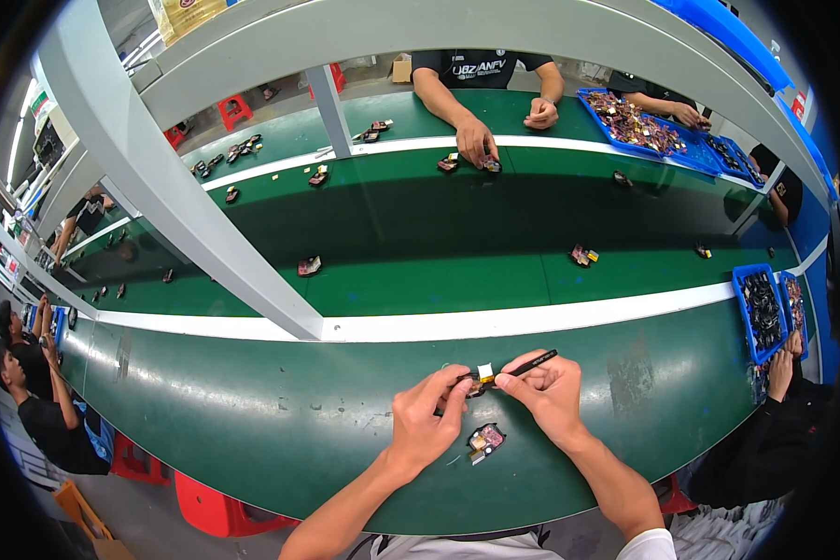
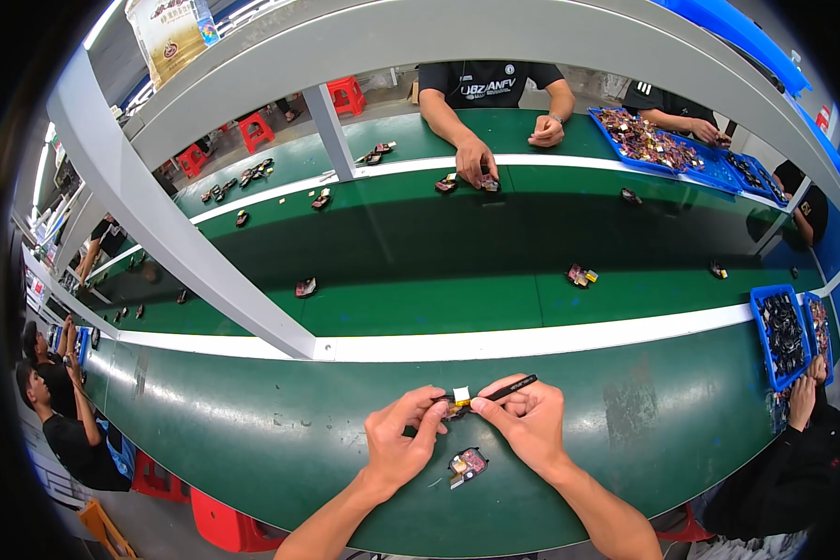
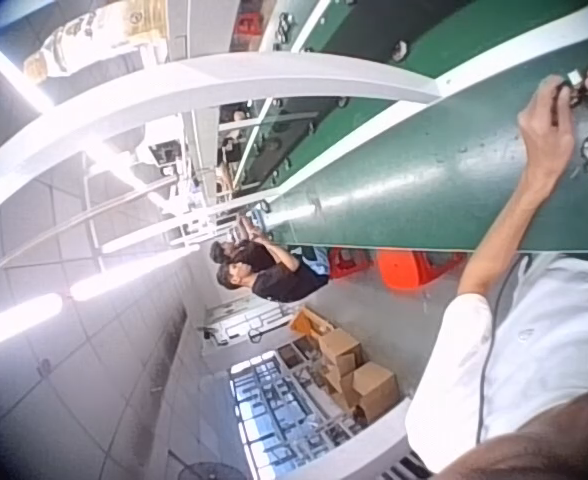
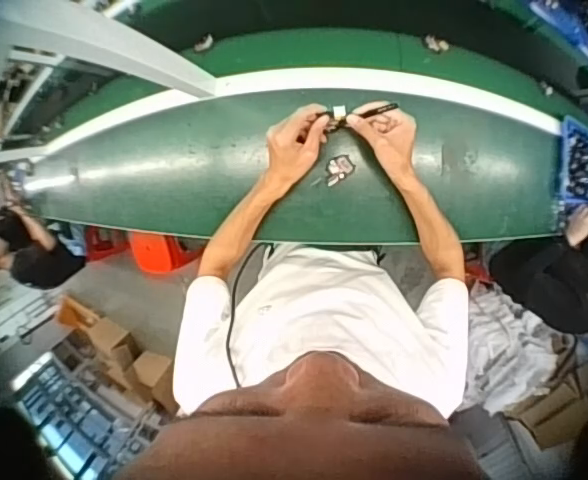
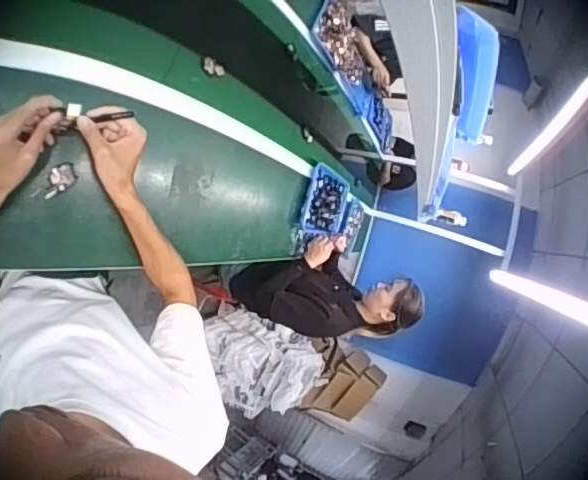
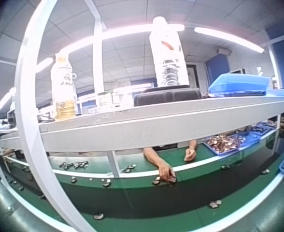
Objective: Assembling small electronic components onto printed circuit boards at an industrial workstation.
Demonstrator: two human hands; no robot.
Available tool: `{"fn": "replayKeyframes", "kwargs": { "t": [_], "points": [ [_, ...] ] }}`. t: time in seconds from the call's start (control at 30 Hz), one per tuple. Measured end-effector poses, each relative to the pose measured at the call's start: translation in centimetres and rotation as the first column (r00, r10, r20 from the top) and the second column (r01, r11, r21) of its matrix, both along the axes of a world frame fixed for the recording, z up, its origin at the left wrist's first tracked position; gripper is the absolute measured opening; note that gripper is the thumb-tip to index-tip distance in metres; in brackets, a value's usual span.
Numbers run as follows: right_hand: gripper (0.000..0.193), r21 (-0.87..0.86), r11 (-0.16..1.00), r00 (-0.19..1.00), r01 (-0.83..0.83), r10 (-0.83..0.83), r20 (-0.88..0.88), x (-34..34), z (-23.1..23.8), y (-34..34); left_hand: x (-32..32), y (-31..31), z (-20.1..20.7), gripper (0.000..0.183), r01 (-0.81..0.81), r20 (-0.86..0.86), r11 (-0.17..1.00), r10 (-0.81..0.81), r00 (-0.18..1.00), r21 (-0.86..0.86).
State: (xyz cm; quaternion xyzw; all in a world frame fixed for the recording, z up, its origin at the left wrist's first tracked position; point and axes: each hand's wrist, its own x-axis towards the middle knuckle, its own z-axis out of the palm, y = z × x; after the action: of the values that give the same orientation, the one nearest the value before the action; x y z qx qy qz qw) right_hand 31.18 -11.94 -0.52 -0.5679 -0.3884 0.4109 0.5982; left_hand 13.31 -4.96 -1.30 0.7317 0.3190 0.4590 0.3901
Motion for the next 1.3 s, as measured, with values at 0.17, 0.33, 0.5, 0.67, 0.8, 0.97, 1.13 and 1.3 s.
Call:
{"fn": "replayKeyframes", "kwargs": {
  "t": [0.17,0.33,0.5,0.67,0.8,0.97,1.13,1.3],
  "points": [
    [0.008,0.036,0.999,0.997,0.024,-0.021,-0.075,0.1,-0.4,0.1,0.2,0.0,0.0,0.015,0.019,0.018,0.999,-0.019,1.000,-0.028],
    [0.007,0.000,1.000,0.983,0.003,-0.003,-0.182,0.0,0.8,0.2,0.1,-0.1,0.0,0.016,0.046,0.064,0.985,-0.036,0.997,-0.166],
    [0.007,0.044,0.999,0.991,0.017,-0.011,-0.135,0.3,-0.4,0.1,0.4,-0.2,-0.1,0.017,0.029,0.039,0.996,-0.026,0.999,-0.084],
    [0.008,0.052,0.999,0.982,0.017,-0.007,-0.191,0.4,0.3,0.1,0.1,0.8,0.3,0.019,0.202,0.222,0.854,-0.105,0.970,-0.480],
    [0.008,0.034,0.999,0.973,0.009,-0.001,-0.230,0.4,0.7,0.1,0.0,1.2,0.3,0.020,0.305,0.320,0.750,-0.132,0.938,-0.586],
    [0.009,0.001,1.000,0.992,-0.021,0.021,-0.125,1.0,0.3,-0.2,0.1,0.9,0.1,0.022,0.241,0.236,0.804,-0.128,0.963,-0.544],
    [0.010,0.048,0.999,0.993,-0.004,0.010,-0.121,1.0,-0.3,-0.1,0.3,0.6,-0.1,0.024,0.169,0.145,0.898,-0.120,0.982,-0.406],
    [0.011,0.108,0.994,0.997,0.004,0.004,-0.077,0.7,-0.3,-0.3,0.0,1.4,-0.1,0.024,0.386,0.367,0.684,-0.183,0.912,-0.619]
  ]
}}
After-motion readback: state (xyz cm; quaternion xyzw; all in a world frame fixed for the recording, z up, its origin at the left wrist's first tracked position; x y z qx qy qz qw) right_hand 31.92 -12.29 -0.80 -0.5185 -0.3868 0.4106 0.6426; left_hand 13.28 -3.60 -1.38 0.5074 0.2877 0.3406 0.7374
